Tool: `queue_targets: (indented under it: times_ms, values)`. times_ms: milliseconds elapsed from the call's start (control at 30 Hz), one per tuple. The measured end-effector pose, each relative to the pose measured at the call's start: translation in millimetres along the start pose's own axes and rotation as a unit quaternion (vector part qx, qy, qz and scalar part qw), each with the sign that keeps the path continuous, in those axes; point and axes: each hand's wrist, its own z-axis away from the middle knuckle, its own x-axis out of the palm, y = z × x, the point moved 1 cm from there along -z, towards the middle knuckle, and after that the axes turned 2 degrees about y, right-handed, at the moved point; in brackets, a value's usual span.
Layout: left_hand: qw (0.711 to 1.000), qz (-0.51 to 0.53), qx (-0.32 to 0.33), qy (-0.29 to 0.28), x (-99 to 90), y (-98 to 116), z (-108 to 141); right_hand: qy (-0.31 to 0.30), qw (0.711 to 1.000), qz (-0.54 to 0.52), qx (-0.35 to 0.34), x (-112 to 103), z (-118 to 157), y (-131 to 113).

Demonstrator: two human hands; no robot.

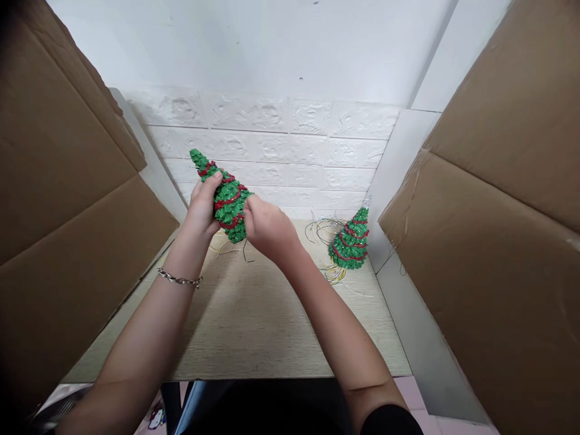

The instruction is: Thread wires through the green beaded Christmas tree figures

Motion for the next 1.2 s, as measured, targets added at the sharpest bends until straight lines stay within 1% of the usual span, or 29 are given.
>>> queue_targets:
  times_ms: [133, 233, 300, 333, 400, 467, 500, 533, 667, 800, 867, 1000, 1100, 1200]
  values:
    - [1.000, -0.011, 0.000, -0.008, 1.2, -0.3, 0.7, -0.029, 0.999, 0.035, -0.029, 2.2, -1.8, -0.5]
    - [1.000, -0.006, 0.001, -0.004, 1.1, 1.1, 0.7, -0.011, 0.999, 0.029, -0.042, -6.8, -0.3, -2.4]
    - [1.000, 0.001, 0.005, 0.005, -0.6, 2.1, -0.6, -0.005, 1.000, 0.023, -0.020, -16.0, 1.6, -1.7]
    - [1.000, 0.003, 0.007, 0.011, -2.1, 2.6, -1.7, -0.013, 1.000, 0.026, -0.001, -20.5, 2.6, -0.4]
    - [1.000, 0.008, 0.009, 0.026, -5.9, 3.1, -4.6, -0.056, 0.997, 0.036, 0.031, -27.7, 4.3, 3.7]
    - [0.999, 0.012, 0.010, 0.040, -9.8, 3.5, -7.6, -0.112, 0.992, 0.037, 0.042, -31.7, 5.1, 8.0]
    - [0.999, 0.013, 0.010, 0.045, -11.5, 3.6, -8.8, -0.129, 0.990, 0.033, 0.043, -32.7, 5.1, 9.7]
    - [0.999, 0.014, 0.010, 0.048, -12.7, 3.8, -9.8, -0.136, 0.989, 0.028, 0.043, -33.1, 4.8, 10.9]
    - [0.999, 0.014, 0.010, 0.051, -13.9, 4.7, -11.0, -0.125, 0.991, 0.012, 0.047, -31.3, 3.1, 9.6]
    - [0.999, 0.017, 0.011, 0.050, -11.4, 4.6, -9.5, -0.178, 0.982, -0.031, 0.057, -24.9, 3.2, 5.3]
    - [0.999, 0.019, 0.010, 0.049, -10.5, 4.5, -8.8, -0.193, 0.979, -0.047, 0.052, -20.7, 3.2, 4.2]
    - [0.999, 0.010, 0.000, 0.041, -10.8, 4.4, -8.6, -0.194, 0.980, -0.028, 0.033, -14.2, 2.3, 3.7]
    - [0.999, 0.004, 0.006, 0.041, -12.2, 4.3, -9.5, -0.202, 0.979, -0.019, 0.026, -14.2, 2.0, 4.7]
    - [0.999, 0.001, 0.011, 0.046, -12.7, 4.0, -9.7, -0.175, 0.983, -0.029, 0.040, -17.6, 1.7, 8.1]
